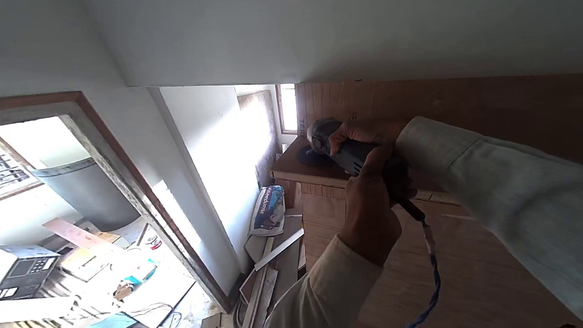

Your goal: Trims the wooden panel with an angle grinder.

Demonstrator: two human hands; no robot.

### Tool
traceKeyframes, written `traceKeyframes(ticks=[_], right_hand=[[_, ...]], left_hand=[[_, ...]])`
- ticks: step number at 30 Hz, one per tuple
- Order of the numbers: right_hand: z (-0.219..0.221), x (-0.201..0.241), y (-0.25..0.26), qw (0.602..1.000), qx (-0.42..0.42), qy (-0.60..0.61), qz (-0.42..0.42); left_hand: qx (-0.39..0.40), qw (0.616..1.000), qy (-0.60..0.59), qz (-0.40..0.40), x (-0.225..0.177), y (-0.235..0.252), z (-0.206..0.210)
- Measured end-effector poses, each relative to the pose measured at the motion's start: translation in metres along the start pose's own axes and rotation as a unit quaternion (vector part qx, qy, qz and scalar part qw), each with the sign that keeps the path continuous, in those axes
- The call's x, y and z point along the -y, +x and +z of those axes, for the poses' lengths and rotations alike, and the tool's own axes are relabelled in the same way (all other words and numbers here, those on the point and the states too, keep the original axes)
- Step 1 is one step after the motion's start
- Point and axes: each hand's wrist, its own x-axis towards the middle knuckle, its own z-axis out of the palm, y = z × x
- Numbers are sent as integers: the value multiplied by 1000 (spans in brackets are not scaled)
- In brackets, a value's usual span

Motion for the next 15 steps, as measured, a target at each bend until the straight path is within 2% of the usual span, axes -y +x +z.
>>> traceKeyframes(ticks=[3, 5, 6, 7, 8, 9, 10, 11, 12, 13, 15], right_hand=[[-5, 2, 12, 1000, -23, 1, 15], [-4, 1, 15, 999, -8, -34, -18], [-6, -5, 21, 995, 37, -50, -76], [-17, -21, 38, 976, 123, -46, -176], [-35, -47, 72, 921, 236, -28, -308], [-48, -65, 91, 867, 306, -26, -392], [-55, -73, 86, 845, 324, -30, -423], [-55, -69, 52, 881, 279, -47, -379], [-38, -46, -9, 959, 131, -106, -228], [-26, -37, -44, 973, 33, -161, -164], [-30, -52, -82, 968, -55, -208, -132]], left_hand=[[-8, 1000, -1, -10, -3, 15, 1], [3, 1000, 17, 1, -2, 15, -3], [12, 999, 33, 15, 0, 11, -6], [31, 998, 52, 31, 5, 5, -7], [56, 995, 65, 49, 13, -1, -7], [78, 993, 65, 62, 21, -7, -5], [83, 992, 57, 72, 29, -12, 0], [79, 993, 53, 75, 36, -16, 7], [83, 993, 53, 70, 43, -21, 15], [100, 992, 50, 62, 50, -26, 23], [155, 987, 38, 29, 68, -34, 38]])
